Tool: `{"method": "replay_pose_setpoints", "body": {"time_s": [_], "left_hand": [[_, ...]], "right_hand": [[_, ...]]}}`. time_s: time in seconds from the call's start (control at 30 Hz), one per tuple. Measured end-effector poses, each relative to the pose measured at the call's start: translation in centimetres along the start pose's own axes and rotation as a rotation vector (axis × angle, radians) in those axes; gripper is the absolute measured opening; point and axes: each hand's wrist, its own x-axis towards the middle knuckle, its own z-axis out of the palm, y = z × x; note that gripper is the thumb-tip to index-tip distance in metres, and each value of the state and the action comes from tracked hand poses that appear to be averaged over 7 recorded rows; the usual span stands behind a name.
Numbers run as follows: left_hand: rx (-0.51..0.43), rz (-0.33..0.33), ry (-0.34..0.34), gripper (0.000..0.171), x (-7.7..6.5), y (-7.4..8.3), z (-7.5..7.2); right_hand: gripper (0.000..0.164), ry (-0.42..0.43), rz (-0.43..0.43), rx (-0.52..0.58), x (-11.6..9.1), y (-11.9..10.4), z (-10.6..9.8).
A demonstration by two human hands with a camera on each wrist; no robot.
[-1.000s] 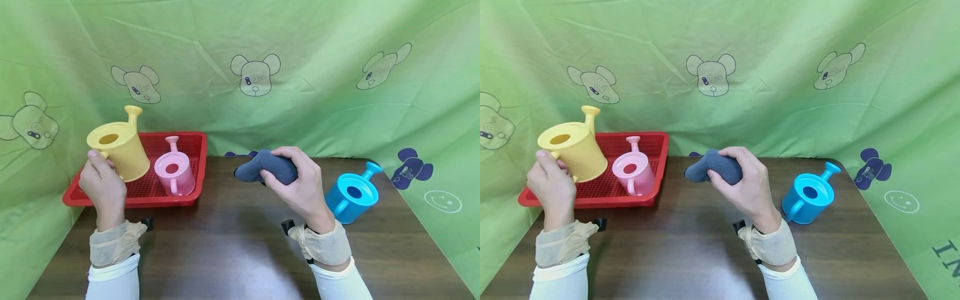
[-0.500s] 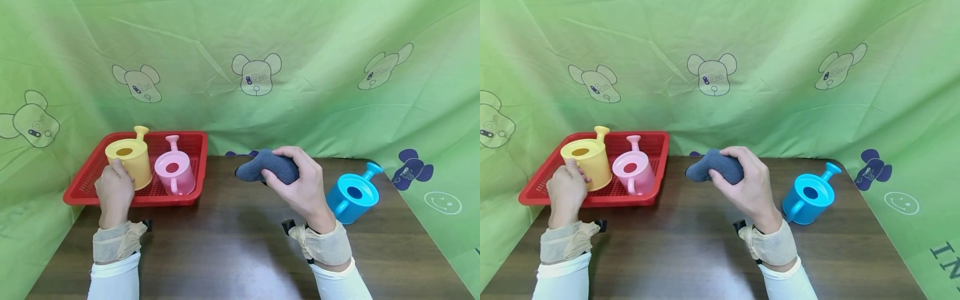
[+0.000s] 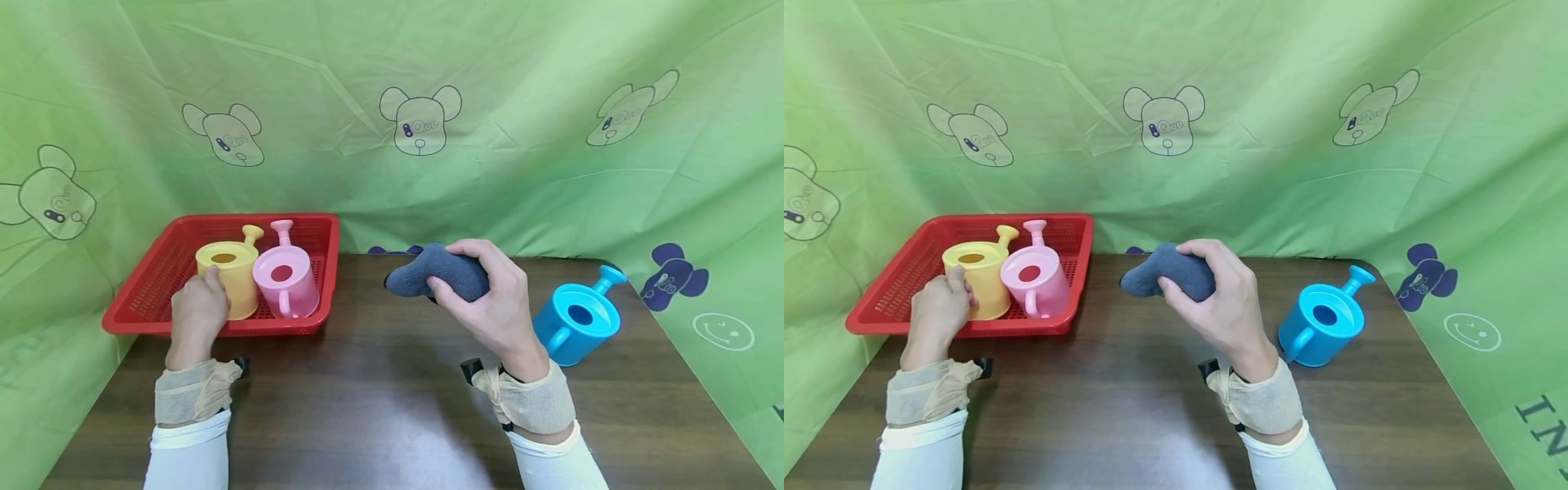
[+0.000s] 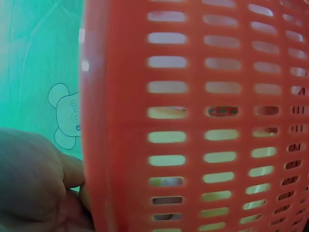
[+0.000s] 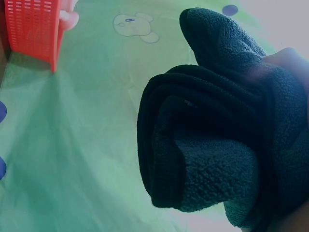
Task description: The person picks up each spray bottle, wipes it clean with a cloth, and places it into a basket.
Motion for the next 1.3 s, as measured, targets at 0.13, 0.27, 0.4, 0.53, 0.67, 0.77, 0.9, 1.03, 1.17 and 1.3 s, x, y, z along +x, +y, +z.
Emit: {"method": "replay_pose_setpoints", "body": {"time_s": [0.13, 0.27, 0.4, 0.53, 0.67, 0.77, 0.9, 1.03, 1.17, 1.3], "left_hand": [[0.052, 0.005, -0.015, 0.068, 0.0, -0.1, 0.1], [0.135, -0.005, -0.057, 0.073, -0.2, -0.1, -0.2], [0.223, -0.002, -0.096, 0.073, -0.5, 0.0, -0.5], [0.286, 0.014, -0.127, 0.073, -0.8, 0.0, -0.7], [0.315, 0.026, -0.176, 0.066, -0.8, -0.1, -0.5], [0.317, 0.021, -0.219, 0.059, -0.9, 0.0, -0.4], [0.311, 0.018, -0.204, 0.057, -1.1, 0.2, -0.6], [0.294, 0.047, -0.083, 0.061, -1.8, 0.5, -1.5], [0.230, 0.133, 0.129, 0.057, -2.8, 1.3, -2.2], [0.141, 0.241, 0.294, 0.048, -3.8, 2.8, -2.5]], "right_hand": [[0.037, 0.006, -0.001, -0.002, -0.1, 0.0, -0.1], [0.037, 0.009, 0.002, -0.003, -0.1, 0.1, -0.2], [0.037, 0.010, 0.006, -0.006, -0.2, 0.1, -0.3], [0.038, 0.012, 0.004, -0.009, -0.2, 0.2, -0.4], [0.037, 0.013, 0.000, -0.009, -0.2, 0.2, -0.4], [0.037, 0.014, 0.001, -0.010, -0.2, 0.3, -0.5], [0.037, 0.013, 0.005, -0.018, -0.3, 0.3, -0.6], [0.038, 0.011, 0.011, -0.037, -0.1, 0.2, -0.8], [0.041, 0.012, 0.034, -0.051, 0.1, 0.3, -1.1], [0.042, 0.021, 0.066, -0.036, 0.3, 0.5, -1.6]]}}
